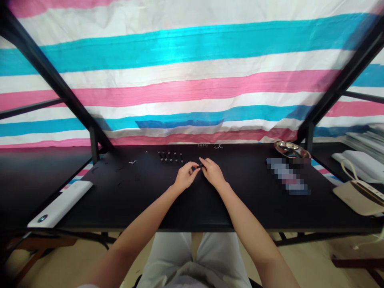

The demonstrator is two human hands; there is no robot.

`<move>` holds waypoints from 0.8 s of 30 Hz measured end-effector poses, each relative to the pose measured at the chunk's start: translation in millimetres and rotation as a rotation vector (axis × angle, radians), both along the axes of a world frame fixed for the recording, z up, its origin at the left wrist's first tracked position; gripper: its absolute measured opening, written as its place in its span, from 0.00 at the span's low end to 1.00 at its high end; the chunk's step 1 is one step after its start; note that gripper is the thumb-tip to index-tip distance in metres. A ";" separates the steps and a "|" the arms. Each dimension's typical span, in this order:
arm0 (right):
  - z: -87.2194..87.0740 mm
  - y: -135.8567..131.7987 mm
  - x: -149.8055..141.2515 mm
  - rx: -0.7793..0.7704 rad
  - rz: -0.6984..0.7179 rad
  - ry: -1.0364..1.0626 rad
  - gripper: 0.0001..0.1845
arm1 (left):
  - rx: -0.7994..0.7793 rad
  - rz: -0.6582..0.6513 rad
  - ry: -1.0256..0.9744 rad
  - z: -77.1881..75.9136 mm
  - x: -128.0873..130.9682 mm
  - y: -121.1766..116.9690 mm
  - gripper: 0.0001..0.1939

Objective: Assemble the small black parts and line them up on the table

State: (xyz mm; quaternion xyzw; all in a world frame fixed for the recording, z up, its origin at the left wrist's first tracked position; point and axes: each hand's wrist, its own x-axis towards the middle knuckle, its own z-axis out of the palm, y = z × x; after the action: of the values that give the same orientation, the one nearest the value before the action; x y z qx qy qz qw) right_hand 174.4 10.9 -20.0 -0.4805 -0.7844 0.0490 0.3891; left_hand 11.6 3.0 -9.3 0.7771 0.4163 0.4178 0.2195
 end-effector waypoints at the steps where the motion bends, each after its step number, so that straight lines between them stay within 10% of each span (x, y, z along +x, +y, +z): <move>1: 1.5 -1.5 -1.5 0.000 0.023 0.017 0.23 | 0.003 0.000 0.004 0.2 -0.2 -0.2 0.10; 24: -4.1 -3.6 -25.4 -0.093 0.186 0.455 0.13 | -0.378 0.044 -0.367 -1.5 -2.0 14.8 0.14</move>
State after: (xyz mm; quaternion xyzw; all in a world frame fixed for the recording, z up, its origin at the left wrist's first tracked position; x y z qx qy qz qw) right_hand 149.0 7.3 -24.1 -0.4003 -0.7143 0.2274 0.5272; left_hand 9.6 17.8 -10.8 0.6243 0.4569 0.4714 0.4234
